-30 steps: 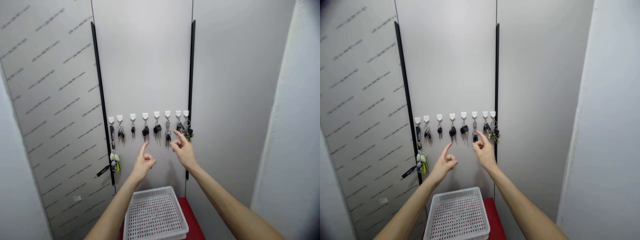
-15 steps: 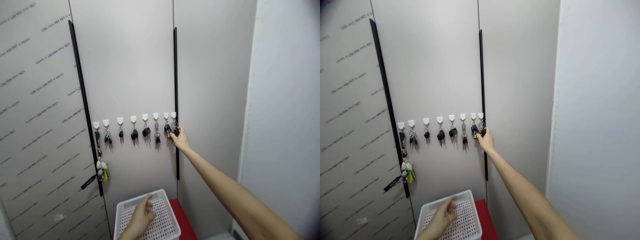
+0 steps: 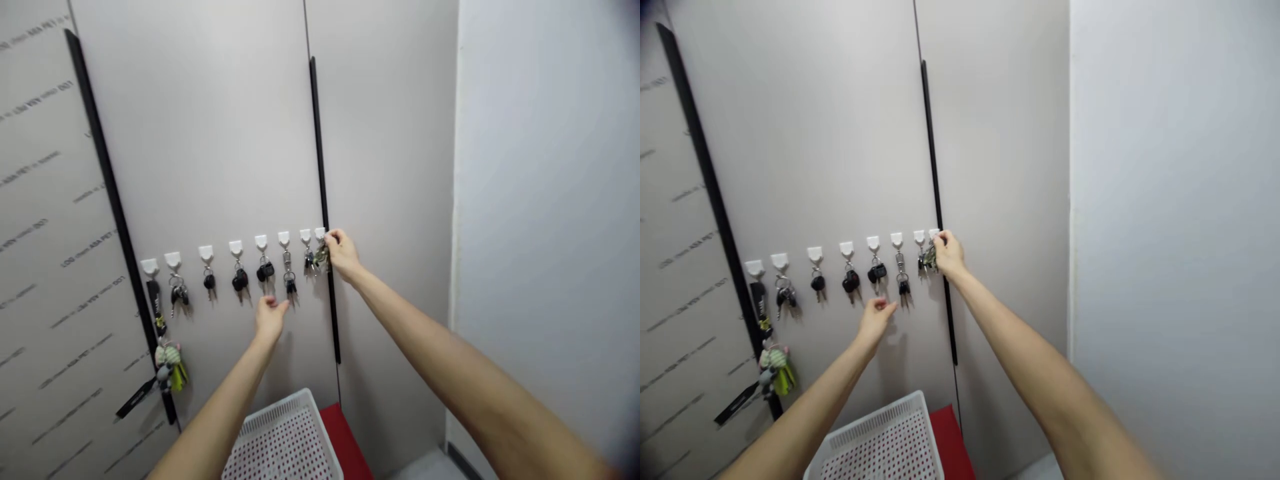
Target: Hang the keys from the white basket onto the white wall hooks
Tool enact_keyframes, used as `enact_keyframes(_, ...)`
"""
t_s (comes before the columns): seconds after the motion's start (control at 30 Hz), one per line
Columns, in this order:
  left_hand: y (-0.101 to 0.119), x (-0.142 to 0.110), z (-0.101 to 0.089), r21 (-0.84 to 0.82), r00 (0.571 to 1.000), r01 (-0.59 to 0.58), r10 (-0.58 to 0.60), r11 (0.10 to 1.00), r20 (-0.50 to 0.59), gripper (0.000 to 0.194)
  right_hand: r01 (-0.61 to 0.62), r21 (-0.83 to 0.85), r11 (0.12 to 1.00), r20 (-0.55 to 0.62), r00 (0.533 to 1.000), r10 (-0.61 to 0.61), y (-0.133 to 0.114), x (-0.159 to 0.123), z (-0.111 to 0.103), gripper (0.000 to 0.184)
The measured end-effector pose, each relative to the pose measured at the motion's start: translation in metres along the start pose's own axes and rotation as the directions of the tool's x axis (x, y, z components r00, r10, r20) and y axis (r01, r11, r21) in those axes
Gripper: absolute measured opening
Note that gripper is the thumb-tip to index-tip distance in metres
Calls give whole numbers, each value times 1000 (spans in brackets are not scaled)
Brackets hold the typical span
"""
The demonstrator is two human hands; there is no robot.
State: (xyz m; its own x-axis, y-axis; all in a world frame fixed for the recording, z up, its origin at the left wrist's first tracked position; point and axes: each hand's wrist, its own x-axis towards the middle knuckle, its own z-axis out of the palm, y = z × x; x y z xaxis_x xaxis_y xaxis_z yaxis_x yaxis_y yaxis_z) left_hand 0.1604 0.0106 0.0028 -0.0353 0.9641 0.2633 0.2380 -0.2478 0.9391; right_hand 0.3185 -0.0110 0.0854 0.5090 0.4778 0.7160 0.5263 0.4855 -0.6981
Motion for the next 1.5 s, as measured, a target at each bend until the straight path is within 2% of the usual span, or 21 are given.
enact_keyframes(0.13,-3,8,-7,-210,996,1,-21,978,-92,40,-165,49,985,64,985,162,9,-27,5,24)
enact_keyframes(0.2,7,13,-10,-275,997,0,-20,961,-68,41,-240,13,971,95,967,238,17,-36,10,23)
enact_keyframes(0.3,28,18,-8,-295,999,33,-23,955,37,32,-262,-156,952,193,937,290,26,-41,18,25)
enact_keyframes(0.37,38,22,-4,-302,993,71,-38,951,113,25,-238,-259,936,202,934,294,29,-40,22,16)
enact_keyframes(0.5,45,25,2,-344,981,90,-24,935,192,23,-163,-283,945,139,968,209,26,-36,21,21)
enact_keyframes(0.63,46,25,6,-380,964,27,76,925,254,20,-59,-291,955,156,982,108,4,-24,7,22)
enact_keyframes(0.73,46,24,11,-411,944,69,73,909,321,20,57,-369,928,147,989,-2,-16,-9,-4,24)
enact_keyframes(0.83,47,22,15,-501,919,134,82,855,385,21,140,-484,864,120,988,-92,-30,7,-11,27)
enact_keyframes(0.93,50,20,15,-599,906,178,108,781,410,20,144,-593,792,216,976,-15,-32,18,-15,22)
enact_keyframes(1.0,56,22,10,-632,918,170,112,756,381,17,144,-624,768,319,944,81,-30,21,-17,19)
enact_keyframes(1.07,65,26,-2,-631,924,156,113,760,364,13,137,-606,784,382,914,136,-27,23,-20,19)
enact_keyframes(1.13,79,31,-15,-598,920,160,101,785,379,13,94,-548,831,393,906,156,-27,24,-22,21)
enact_keyframes(1.27,103,39,-29,-505,919,215,3,836,395,21,-104,-318,942,392,891,231,-33,23,-14,23)
enact_keyframes(1.37,103,37,-22,-445,908,246,-44,861,417,20,-163,-177,971,436,871,225,-34,14,2,24)
enact_keyframes(1.5,91,35,-20,-385,896,262,-75,885,437,22,-158,-150,976,496,842,212,-17,-25,19,25)
